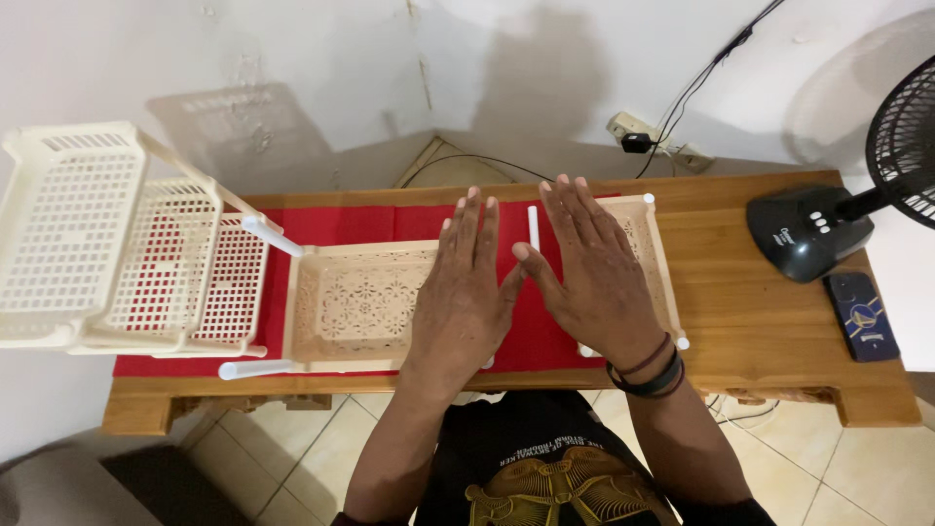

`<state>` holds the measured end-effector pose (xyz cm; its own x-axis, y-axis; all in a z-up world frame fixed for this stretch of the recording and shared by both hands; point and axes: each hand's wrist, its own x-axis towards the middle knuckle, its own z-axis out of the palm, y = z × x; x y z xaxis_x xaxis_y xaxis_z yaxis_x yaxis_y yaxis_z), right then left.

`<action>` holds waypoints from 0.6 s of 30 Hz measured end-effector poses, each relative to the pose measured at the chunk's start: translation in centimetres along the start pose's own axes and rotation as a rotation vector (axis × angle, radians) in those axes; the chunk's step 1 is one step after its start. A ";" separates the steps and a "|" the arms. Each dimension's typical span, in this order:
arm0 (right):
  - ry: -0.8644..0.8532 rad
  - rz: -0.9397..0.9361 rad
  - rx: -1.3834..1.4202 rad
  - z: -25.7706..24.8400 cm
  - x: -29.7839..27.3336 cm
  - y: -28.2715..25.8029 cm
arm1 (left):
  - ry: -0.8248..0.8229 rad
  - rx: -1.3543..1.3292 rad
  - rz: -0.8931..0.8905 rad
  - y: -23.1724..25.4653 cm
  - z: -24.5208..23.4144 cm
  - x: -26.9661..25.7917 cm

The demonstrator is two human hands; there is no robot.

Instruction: The person assembles two beige plastic trays by inserting white cylindrical legs into the corner sockets. They handle each tray individually, press the legs into place, and then place the finished trays on the table.

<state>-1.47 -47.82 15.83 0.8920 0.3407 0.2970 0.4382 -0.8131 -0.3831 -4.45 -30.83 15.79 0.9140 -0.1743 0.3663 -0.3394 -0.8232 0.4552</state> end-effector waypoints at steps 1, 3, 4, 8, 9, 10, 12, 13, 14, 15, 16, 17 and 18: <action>-0.003 -0.015 0.009 -0.2 -0.2 1.2 | 0.002 0.018 0.002 0.9 0.8 0.2; -0.010 -0.045 0.026 -0.7 -0.7 3.3 | 0.005 0.054 0.007 2.6 2.3 0.6; -0.010 -0.037 0.046 -1.0 -1.0 4.2 | 0.003 0.044 -0.001 3.4 3.0 0.8; -0.005 -0.018 0.038 -2.2 -1.5 6.6 | 0.012 -0.025 -0.051 5.8 5.0 1.7; -0.001 -0.011 0.014 -2.4 -1.6 7.1 | 0.014 -0.051 -0.067 6.2 5.6 1.9; -0.003 -0.013 0.034 -2.5 -1.6 7.7 | 0.024 -0.054 -0.082 6.6 6.2 2.3; -0.006 -0.013 0.075 -2.2 -1.4 8.8 | 0.042 -0.060 -0.110 6.8 7.5 2.9; -0.011 -0.010 0.074 -1.9 -1.5 9.4 | 0.049 -0.067 -0.109 6.7 8.2 3.0; -0.015 -0.006 0.074 -1.5 -1.6 9.9 | 0.055 -0.074 -0.108 6.4 8.8 3.1; -0.017 -0.003 0.074 -0.8 -1.6 10.4 | 0.062 -0.079 -0.106 6.0 9.5 3.2; -0.025 0.000 0.092 0.2 -1.4 10.8 | 0.051 -0.091 -0.151 5.5 10.2 3.2; -0.031 0.011 0.104 1.2 -1.2 11.4 | 0.034 -0.110 -0.189 5.1 11.1 3.3; -0.037 0.022 0.116 2.3 -1.2 11.9 | 0.017 -0.128 -0.227 4.6 12.1 3.3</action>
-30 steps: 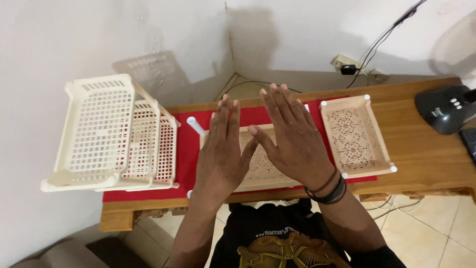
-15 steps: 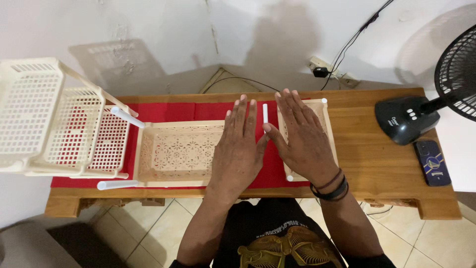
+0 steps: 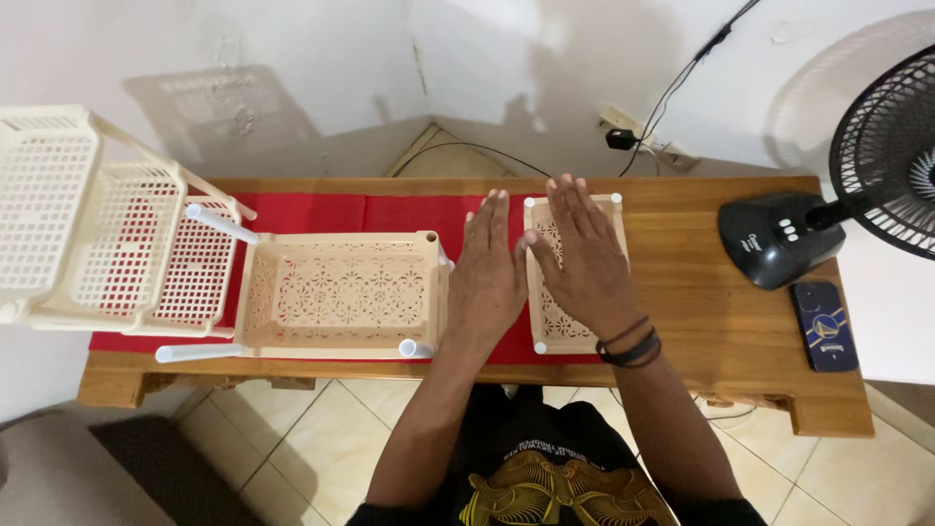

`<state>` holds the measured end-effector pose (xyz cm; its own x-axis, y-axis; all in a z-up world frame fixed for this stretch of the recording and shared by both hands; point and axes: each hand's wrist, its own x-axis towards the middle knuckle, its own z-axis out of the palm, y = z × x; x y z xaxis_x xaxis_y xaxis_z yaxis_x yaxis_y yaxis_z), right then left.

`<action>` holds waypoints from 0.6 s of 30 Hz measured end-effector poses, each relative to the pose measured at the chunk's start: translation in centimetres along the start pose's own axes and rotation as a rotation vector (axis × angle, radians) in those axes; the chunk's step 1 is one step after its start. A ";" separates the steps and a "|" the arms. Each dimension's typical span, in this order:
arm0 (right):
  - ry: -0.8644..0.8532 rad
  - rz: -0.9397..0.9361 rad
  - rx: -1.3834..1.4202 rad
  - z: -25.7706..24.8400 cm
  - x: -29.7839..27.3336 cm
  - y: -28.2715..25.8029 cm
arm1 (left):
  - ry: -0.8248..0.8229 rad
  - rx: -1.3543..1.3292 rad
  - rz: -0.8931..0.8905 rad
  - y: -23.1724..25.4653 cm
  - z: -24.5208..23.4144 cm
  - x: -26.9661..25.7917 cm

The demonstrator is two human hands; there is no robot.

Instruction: The person assembles two beige plastic trays by inserting white cylindrical legs into the corner sockets. They handle each tray individually, press the legs into place, and then place the finished trays on the table.

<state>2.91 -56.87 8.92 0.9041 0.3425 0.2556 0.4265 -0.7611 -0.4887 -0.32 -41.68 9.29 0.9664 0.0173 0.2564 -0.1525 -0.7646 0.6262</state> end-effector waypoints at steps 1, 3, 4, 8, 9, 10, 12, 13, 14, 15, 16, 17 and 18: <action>0.014 -0.003 -0.015 1.0 0.0 0.8 | 0.014 -0.002 0.025 -0.6 1.0 0.2; 0.035 -0.015 -0.037 3.5 0.0 1.9 | 0.045 0.003 0.064 -2.3 2.7 0.1; 0.030 -0.007 -0.040 4.7 -0.1 2.5 | 0.041 -0.016 0.042 -3.1 3.7 0.1; -0.013 0.023 -0.056 9.4 0.5 4.9 | 0.022 -0.037 -0.091 -6.7 8.0 0.1; -0.028 0.036 -0.064 10.5 0.5 5.4 | 0.011 -0.031 -0.132 -7.6 9.0 0.1; -0.053 0.056 -0.071 11.4 0.5 5.8 | 0.031 -0.016 -0.147 -8.5 10.1 0.1; -0.107 0.096 -0.081 13.3 0.0 6.4 | 0.068 0.016 -0.181 -10.4 12.1 -0.2; -0.135 0.102 -0.113 14.0 -0.1 6.7 | 0.031 0.050 -0.226 -11.2 13.2 -0.1; -0.162 0.107 -0.145 14.6 -0.2 6.8 | -0.007 0.084 -0.271 -11.9 14.2 0.1; -0.188 0.112 -0.178 15.2 -0.2 6.9 | -0.043 0.119 -0.314 -12.6 15.1 0.3; -0.190 0.112 -0.167 15.6 -0.2 7.0 | -0.050 0.115 -0.348 -13.3 15.8 0.5; -0.195 0.115 -0.156 15.9 -0.5 7.0 | -0.062 0.109 -0.384 -13.8 16.6 0.3; -0.200 0.119 -0.145 16.1 -0.8 7.0 | -0.075 0.104 -0.420 -14.2 17.4 0.3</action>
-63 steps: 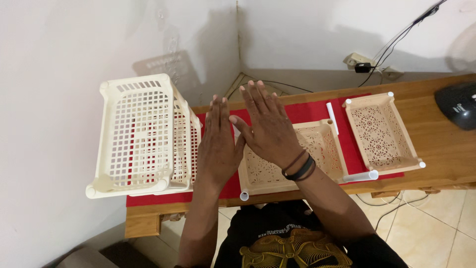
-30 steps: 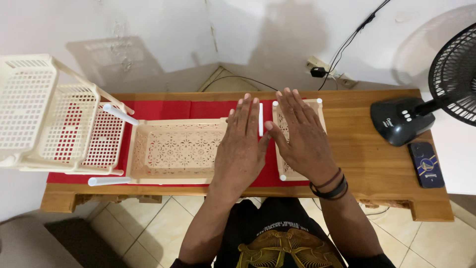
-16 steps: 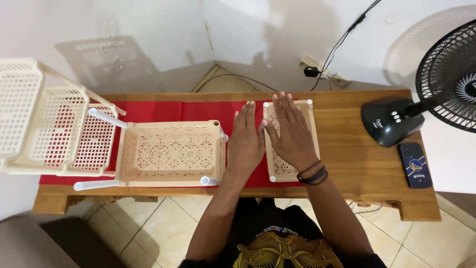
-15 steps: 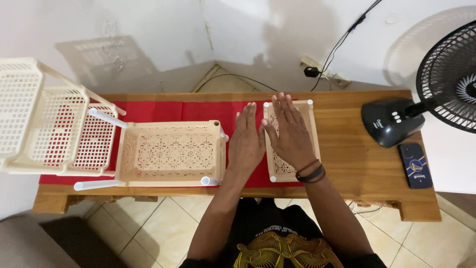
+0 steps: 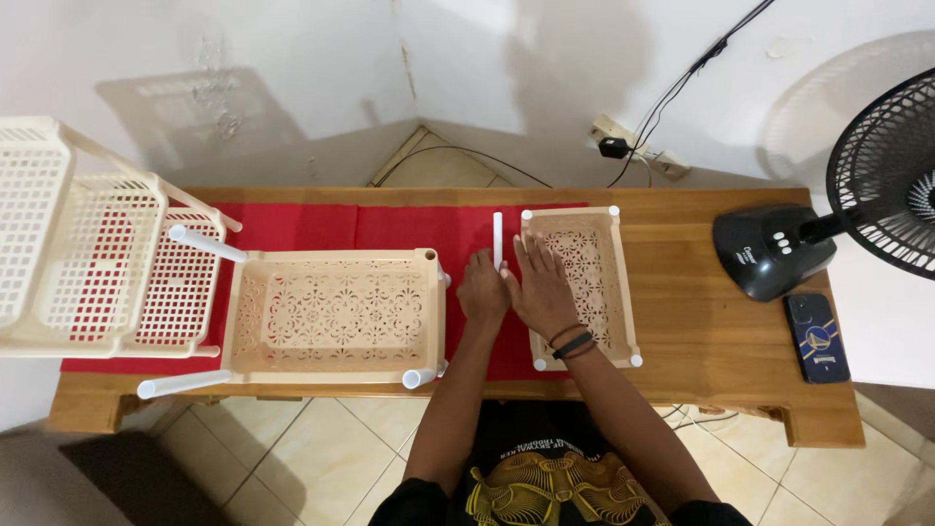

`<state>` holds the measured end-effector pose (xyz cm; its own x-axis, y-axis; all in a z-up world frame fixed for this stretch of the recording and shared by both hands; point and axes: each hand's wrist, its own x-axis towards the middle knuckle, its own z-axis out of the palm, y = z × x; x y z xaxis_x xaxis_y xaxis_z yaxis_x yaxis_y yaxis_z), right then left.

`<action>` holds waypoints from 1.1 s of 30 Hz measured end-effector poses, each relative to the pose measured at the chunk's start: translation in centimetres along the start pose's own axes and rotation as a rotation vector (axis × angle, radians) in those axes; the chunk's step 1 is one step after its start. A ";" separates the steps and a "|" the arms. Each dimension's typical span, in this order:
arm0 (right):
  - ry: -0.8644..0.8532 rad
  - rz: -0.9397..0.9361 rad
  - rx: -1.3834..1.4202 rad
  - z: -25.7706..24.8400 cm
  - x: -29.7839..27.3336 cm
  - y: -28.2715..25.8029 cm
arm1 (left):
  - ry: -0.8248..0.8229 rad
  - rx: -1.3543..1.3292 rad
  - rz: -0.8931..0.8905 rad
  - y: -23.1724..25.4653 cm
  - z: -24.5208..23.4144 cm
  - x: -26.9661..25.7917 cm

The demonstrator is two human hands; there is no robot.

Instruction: The person assembles two beige plastic trays by inserting white cylindrical legs into the corner sockets. They handle each tray individually, press the legs into place, and then place the finished trays on the table.

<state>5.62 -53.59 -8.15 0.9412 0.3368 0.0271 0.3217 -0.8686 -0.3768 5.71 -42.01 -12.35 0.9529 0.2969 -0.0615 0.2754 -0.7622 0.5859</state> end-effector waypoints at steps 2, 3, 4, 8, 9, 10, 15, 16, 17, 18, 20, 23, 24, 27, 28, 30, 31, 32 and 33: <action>0.001 -0.011 -0.012 0.2 -0.2 0.0 | -0.073 0.001 -0.108 -0.7 1.1 1.0; 0.001 -0.017 -0.019 0.2 -0.2 0.1 | -0.109 0.001 -0.162 -1.0 1.6 1.4; -0.008 -0.010 -0.024 0.1 -0.2 0.2 | -0.132 0.006 -0.169 -1.2 2.1 1.8; -0.068 0.036 -0.037 -0.2 -0.1 0.6 | -0.153 0.024 -0.106 -2.0 3.6 2.8; -0.088 0.050 -0.039 -0.2 0.0 0.7 | -0.139 0.026 -0.068 -2.1 3.8 2.9; -0.093 0.044 -0.039 -0.2 0.1 0.8 | -0.164 0.031 -0.070 -2.1 3.9 2.8; -0.093 0.040 -0.046 -0.5 0.8 0.7 | -0.098 -0.098 -0.080 -0.8 2.3 1.7; -0.085 0.046 -0.025 -0.8 0.8 0.6 | -0.065 -0.123 -0.064 -0.3 1.7 1.1; -0.079 0.050 -0.003 -1.1 0.7 0.4 | -0.030 -0.148 -0.050 0.3 1.0 0.5; -0.072 0.054 0.019 -1.5 0.6 0.2 | 0.005 -0.173 -0.035 0.8 0.2 -0.1; -0.039 0.030 0.020 -2.6 0.7 -0.5 | 0.054 -0.201 0.020 2.1 -1.6 -0.8; -0.015 0.015 0.053 -4.5 0.7 -1.7 | 0.078 -0.227 0.075 3.6 -4.3 -2.1; -0.010 0.014 0.068 -5.2 0.7 -2.1 | 0.078 -0.233 0.089 4.2 -5.2 -2.4; 0.068 -0.039 0.058 -7.4 0.4 -3.2 | -0.107 -0.277 -0.020 5.7 -7.6 -3.1; 0.083 -0.040 0.071 -8.2 0.2 -3.6 | -0.079 -0.330 0.011 6.2 -8.4 -3.5; 0.118 -0.041 0.097 -9.7 -0.2 -4.3 | -0.022 -0.437 0.077 7.2 -9.9 -4.5; 0.129 -0.048 0.102 -10.5 -0.5 -4.7 | -0.037 -0.427 0.046 7.8 -10.5 -4.7; 0.140 -0.054 0.108 -11.3 -0.7 -5.0 | -0.052 -0.417 0.015 8.4 -11.1 -4.8; 0.152 -0.060 0.113 -12.0 -0.9 -5.3 | -0.067 -0.407 -0.015 8.9 -11.7 -4.9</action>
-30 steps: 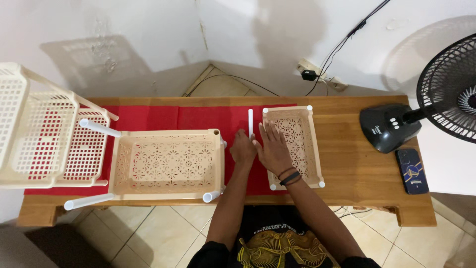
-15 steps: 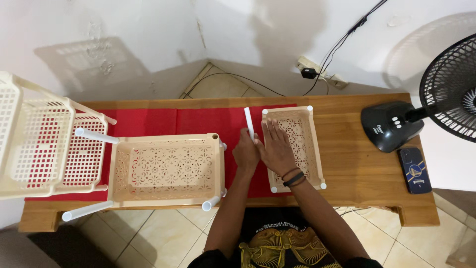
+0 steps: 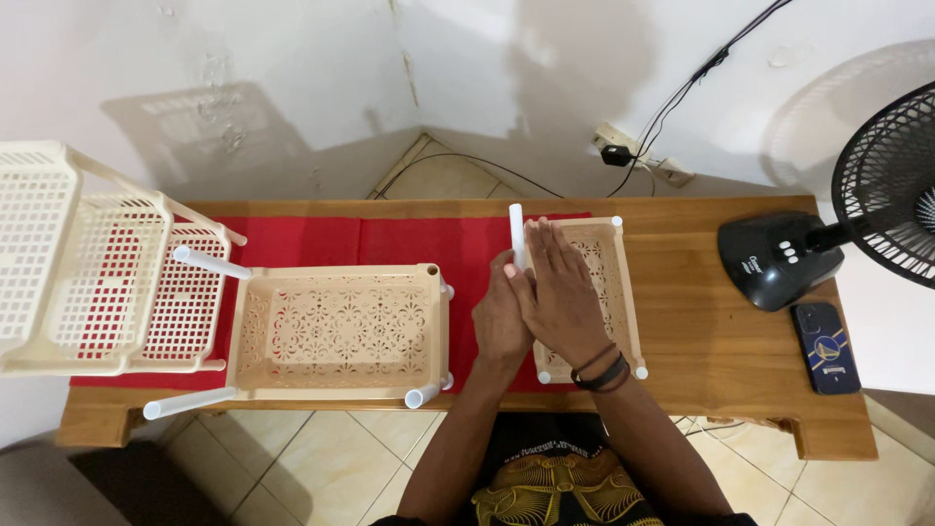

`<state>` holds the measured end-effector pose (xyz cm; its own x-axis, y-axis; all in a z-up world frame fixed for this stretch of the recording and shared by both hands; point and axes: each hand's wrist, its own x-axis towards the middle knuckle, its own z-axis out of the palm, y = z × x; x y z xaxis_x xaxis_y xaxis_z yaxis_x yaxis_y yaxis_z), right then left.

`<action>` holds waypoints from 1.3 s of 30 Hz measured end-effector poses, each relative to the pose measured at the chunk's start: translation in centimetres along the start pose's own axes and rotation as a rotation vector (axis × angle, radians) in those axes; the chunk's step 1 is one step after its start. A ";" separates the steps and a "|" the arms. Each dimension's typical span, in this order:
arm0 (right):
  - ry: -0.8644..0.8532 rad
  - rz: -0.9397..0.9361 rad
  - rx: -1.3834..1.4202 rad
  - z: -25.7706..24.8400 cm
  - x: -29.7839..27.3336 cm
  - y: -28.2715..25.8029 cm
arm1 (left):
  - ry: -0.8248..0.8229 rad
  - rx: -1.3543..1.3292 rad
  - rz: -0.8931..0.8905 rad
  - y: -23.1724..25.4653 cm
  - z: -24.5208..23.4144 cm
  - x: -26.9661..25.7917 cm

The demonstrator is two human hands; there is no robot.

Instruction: The person assembles two beige plastic trays by inserting white cylindrical legs into the corner sockets. They handle each tray individually, press the legs into place, and then place the finished trays on the table.

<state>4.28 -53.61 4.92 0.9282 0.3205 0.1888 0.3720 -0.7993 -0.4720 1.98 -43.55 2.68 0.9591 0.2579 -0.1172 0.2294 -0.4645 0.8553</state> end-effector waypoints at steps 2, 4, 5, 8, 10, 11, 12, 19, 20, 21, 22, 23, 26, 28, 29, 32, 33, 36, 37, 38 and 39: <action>0.019 0.000 -0.013 -1.1 0.0 -0.8 | -0.014 -0.001 0.017 1.1 -1.0 -0.4; 0.034 0.001 -0.024 -2.1 -0.1 -1.4 | -0.023 0.010 0.033 2.1 -1.8 -0.7; 0.038 0.002 -0.028 -2.5 -0.3 -1.7 | -0.024 0.023 0.040 2.5 -2.1 -0.9; 0.052 -0.006 -0.042 -3.5 -0.4 -2.2 | -0.026 -0.007 0.096 3.4 -2.7 -1.3; 0.058 -0.011 -0.031 -4.0 -0.4 -2.5 | -0.023 -0.019 0.129 3.7 -3.0 -1.5; 0.059 -0.011 -0.016 -4.3 -0.4 -2.6 | -0.020 -0.011 0.137 3.8 -3.0 -1.6; 0.060 -0.013 -0.001 -4.5 -0.4 -2.6 | -0.015 -0.003 0.146 3.9 -3.1 -1.7; 0.055 -0.037 0.055 -6.8 -1.2 -4.1 | 0.082 0.081 0.254 4.9 -4.0 -3.5; 0.066 -0.056 0.069 -7.2 -1.4 -4.5 | 0.100 0.080 0.271 5.1 -4.3 -3.8; 0.076 -0.076 0.084 -7.6 -1.5 -4.8 | 0.117 0.079 0.288 5.4 -4.7 -4.2; 0.074 -0.093 0.095 -7.9 -1.5 -5.2 | 0.121 0.085 0.299 5.6 -5.2 -4.5; 0.071 -0.111 0.106 -8.2 -1.5 -5.6 | 0.126 0.091 0.308 5.8 -5.7 -4.9; 0.041 -0.126 0.133 -8.7 -1.4 -7.1 | 0.108 0.134 0.266 6.5 -7.4 -5.7; 0.033 -0.138 0.138 -8.8 -1.3 -8.2 | 0.107 0.160 0.258 6.7 -8.8 -6.0; 0.038 -0.152 0.134 -8.8 -1.3 -8.9 | 0.117 0.169 0.277 6.8 -9.6 -6.0; 0.035 -0.189 0.136 -8.5 -0.8 -10.6 | 0.127 0.145 0.329 6.5 -12.0 -5.9; 0.030 -0.203 0.139 -8.3 -0.6 -11.3 | 0.129 0.129 0.346 6.3 -12.9 -5.9; 0.041 -0.232 0.115 -7.4 0.1 -13.5 | 0.162 0.115 0.382 5.5 -15.3 -5.4; 0.032 -0.217 0.104 -7.0 0.4 -14.2 | 0.142 0.116 0.364 5.1 -16.0 -5.2; 0.023 -0.196 0.093 -6.6 0.6 -14.9 | 0.115 0.118 0.349 4.8 -16.7 -4.8; 0.015 -0.175 0.082 -6.1 0.9 -15.5 | 0.089 0.120 0.333 4.3 -17.4 -4.5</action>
<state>-0.62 -44.05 17.70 0.8493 0.4431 0.2869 0.5274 -0.6876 -0.4991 -4.22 -31.96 15.72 0.9674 0.1460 0.2067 -0.0702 -0.6298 0.7736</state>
